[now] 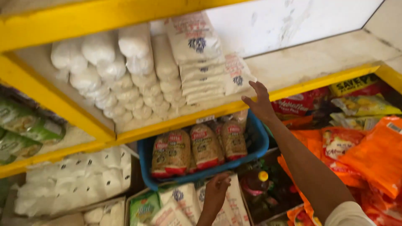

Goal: Organizing and stocking yellow grocery store shelves with bags of dry goods such as sugar, flour, and pasta.

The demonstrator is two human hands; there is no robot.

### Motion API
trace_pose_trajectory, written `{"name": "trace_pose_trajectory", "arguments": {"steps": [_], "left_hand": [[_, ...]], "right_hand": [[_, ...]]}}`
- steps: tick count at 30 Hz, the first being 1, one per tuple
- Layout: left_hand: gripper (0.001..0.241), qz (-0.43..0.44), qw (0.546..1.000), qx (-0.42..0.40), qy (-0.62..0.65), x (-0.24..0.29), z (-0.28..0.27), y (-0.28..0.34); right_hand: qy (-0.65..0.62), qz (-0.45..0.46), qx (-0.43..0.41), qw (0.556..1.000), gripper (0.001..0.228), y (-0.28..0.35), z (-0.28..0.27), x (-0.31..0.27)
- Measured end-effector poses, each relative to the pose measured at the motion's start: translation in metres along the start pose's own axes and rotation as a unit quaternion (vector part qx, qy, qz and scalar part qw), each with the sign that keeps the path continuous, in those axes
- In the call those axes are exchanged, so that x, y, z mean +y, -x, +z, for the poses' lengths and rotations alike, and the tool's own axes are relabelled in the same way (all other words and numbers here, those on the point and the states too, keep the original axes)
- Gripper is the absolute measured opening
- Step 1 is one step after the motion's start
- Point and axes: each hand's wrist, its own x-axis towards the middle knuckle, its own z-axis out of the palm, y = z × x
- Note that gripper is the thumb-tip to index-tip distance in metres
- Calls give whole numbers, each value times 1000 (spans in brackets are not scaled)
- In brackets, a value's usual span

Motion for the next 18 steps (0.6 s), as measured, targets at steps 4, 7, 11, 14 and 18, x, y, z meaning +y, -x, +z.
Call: {"name": "trace_pose_trajectory", "arguments": {"steps": [4,7,11,14,18], "left_hand": [[36,-54,996,49,60,-75,-8,67],[37,-90,988,57,112,-117,-4,115],[36,-74,995,20,62,-164,-3,166],[35,-117,990,19,71,-200,-7,193],[34,-210,965,35,152,-214,-16,233]], "right_hand": [[-1,0,-25,1000,64,72,-5,-66],[-50,-27,-26,998,54,147,4,-94],[-126,32,-85,988,50,248,22,-119],[-168,71,-137,974,45,323,27,-133],[-283,225,-265,894,38,431,52,-126]]}}
